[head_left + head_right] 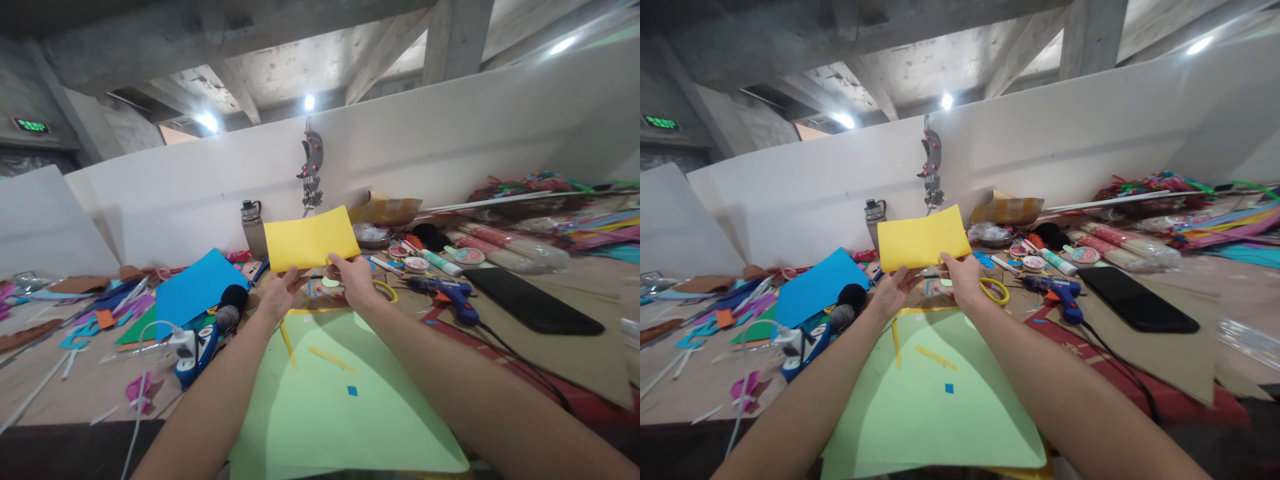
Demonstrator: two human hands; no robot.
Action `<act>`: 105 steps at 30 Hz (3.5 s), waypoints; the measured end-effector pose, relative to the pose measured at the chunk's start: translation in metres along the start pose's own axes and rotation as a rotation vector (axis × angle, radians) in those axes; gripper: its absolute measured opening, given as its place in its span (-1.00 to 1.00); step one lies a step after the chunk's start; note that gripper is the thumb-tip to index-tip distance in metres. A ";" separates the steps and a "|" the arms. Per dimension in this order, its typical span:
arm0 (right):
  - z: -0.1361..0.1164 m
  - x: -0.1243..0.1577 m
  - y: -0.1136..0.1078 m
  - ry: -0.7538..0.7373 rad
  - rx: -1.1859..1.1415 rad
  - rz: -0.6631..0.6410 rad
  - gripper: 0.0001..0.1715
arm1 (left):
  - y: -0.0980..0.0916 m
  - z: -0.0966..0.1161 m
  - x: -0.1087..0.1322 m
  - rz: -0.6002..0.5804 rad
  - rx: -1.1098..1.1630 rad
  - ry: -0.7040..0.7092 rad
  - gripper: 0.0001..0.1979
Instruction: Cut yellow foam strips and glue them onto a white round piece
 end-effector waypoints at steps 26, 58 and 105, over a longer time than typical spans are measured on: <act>0.007 0.025 0.024 0.029 0.150 -0.344 -0.87 | -0.010 0.016 -0.008 0.189 0.118 0.218 -0.54; -0.025 -0.007 -0.001 -0.768 0.451 -0.264 -0.09 | -0.023 0.022 -0.015 -0.034 0.022 -0.117 -0.63; -0.005 0.053 0.028 -0.764 1.362 -0.559 -0.61 | -0.032 0.070 -0.019 0.365 0.258 0.180 -0.59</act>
Point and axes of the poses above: each hand's wrist, its own x-axis away from the middle knuckle, its own y-axis out of the palm, z = x × y, the point moved 4 cm from there along -x, towards the middle knuckle, and after that the axes turned 14 degrees about x, right-handed, at the moved point
